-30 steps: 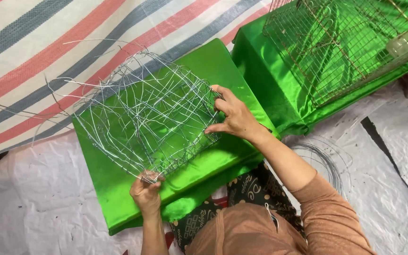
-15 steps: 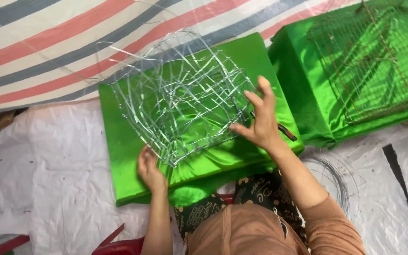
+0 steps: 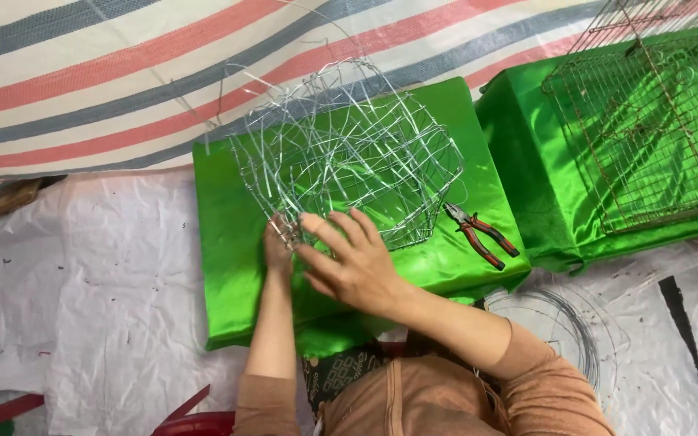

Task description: The person sits and weaves thin wire around a rectangular wire mesh frame, twisting and pressing wire strands by hand to secure the mesh, occasionally picking up pliers to cut or crimp wire ends, and rotating the frame to work on different sides.

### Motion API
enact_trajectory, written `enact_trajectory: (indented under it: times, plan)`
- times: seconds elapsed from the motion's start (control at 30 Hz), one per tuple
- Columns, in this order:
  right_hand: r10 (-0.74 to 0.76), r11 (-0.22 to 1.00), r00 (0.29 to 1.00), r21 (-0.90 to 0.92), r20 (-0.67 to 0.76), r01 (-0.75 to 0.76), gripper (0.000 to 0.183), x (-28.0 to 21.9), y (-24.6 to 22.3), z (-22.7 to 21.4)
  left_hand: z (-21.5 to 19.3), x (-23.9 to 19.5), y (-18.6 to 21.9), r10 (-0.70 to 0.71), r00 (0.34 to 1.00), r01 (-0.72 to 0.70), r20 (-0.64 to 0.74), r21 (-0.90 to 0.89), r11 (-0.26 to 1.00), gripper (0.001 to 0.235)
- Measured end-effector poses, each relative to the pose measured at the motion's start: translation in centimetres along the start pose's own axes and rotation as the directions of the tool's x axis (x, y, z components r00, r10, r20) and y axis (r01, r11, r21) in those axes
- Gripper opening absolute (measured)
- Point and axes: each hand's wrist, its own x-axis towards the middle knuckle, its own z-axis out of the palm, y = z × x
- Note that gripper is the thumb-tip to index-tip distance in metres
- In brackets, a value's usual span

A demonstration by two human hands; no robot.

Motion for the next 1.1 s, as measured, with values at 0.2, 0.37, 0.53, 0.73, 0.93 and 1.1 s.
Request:
enact_trajectory:
  times: [0.2, 0.37, 0.53, 0.73, 0.93, 1.1]
  plan:
    - [0.024, 0.994, 0.999, 0.103, -0.035, -0.021, 0.028, -2.4, 3.5, 0.3, 4.4, 3.4, 8.8, -0.103, 0.962, 0.191, -0.252, 0.358, 0.914, 0.05]
    - [0.137, 0.969, 0.936, 0.242, -0.324, -0.058, 0.044, -7.8, 4.8, 0.8, 7.3, 6.0, 14.4, -0.088, 0.995, 0.074, 0.041, 0.27, 0.96, 0.051]
    - [0.369, 0.885, 0.881, 0.4, -0.294, -0.238, 0.066, -10.1, 3.5, 2.4, 9.1, 7.4, 15.7, -0.133, 0.99, 0.119, 0.054, 0.211, 0.97, 0.053]
    - [0.34, 0.916, 0.876, 0.331, -0.342, -0.226, 0.065, -6.5, 4.2, 1.3, 9.8, 7.4, 19.8, 0.199, 0.975, -0.219, 0.097, 0.298, 0.929, 0.034]
    - [0.538, 0.8, 0.77, 0.497, -0.344, -0.337, 0.07, 0.8, 10.4, -7.0, 14.1, 1.2, 38.7, 0.372, 0.877, -0.478, 0.305, 0.46, 0.749, 0.041]
    - [0.728, 0.391, 0.661, 0.681, 0.183, -0.619, 0.052, 7.2, 14.8, -11.6, 16.5, -4.9, 45.5, 0.275, 0.901, -0.433, 0.336, 0.737, 0.518, 0.055]
